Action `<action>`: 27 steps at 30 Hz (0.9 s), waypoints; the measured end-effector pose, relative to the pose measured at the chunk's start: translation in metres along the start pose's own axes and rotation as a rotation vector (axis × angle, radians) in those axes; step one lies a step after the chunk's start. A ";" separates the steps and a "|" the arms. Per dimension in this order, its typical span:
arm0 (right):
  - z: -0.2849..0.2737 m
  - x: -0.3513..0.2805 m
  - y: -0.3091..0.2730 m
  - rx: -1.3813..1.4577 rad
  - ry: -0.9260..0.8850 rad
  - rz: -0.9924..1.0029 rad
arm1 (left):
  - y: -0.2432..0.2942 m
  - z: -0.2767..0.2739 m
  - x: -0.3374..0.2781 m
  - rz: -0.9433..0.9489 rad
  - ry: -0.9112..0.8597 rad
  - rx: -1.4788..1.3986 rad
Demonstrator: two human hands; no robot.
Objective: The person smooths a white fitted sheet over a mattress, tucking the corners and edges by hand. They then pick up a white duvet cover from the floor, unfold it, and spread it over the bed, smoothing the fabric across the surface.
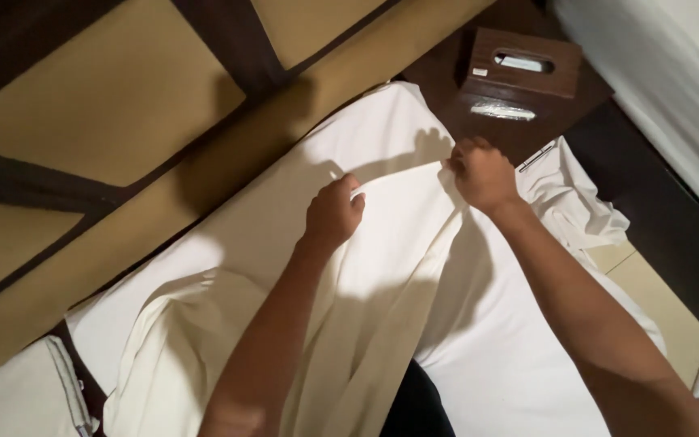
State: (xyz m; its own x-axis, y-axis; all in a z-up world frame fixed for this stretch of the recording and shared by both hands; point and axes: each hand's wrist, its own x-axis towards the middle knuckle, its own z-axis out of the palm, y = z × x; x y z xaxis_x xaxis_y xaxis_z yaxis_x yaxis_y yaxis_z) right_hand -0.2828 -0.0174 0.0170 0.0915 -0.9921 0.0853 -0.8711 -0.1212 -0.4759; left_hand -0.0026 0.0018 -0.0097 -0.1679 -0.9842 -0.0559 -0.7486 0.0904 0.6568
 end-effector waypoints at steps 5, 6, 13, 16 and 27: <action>0.037 -0.001 0.001 -0.207 -0.096 -0.011 | -0.031 0.026 0.000 -0.011 -0.046 0.126; 0.041 -0.002 -0.008 -0.257 -0.127 -0.078 | -0.030 0.024 0.000 -0.114 -0.137 0.208; 0.091 0.010 0.035 -0.289 -0.160 -0.206 | -0.067 0.058 0.011 0.039 0.017 0.361; 0.076 0.036 0.037 -0.095 -0.159 -0.134 | -0.050 0.050 0.041 0.044 0.131 0.591; 0.048 0.157 0.053 -0.323 -0.004 -0.096 | -0.037 0.031 0.180 0.486 0.582 0.607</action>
State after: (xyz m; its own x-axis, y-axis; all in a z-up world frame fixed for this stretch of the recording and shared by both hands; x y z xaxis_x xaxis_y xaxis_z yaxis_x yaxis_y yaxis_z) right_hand -0.2920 -0.1810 -0.0368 0.1823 -0.9768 0.1121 -0.9663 -0.1990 -0.1634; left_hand -0.0247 -0.1744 -0.0675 -0.3252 -0.7252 0.6069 -0.9122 0.4097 0.0008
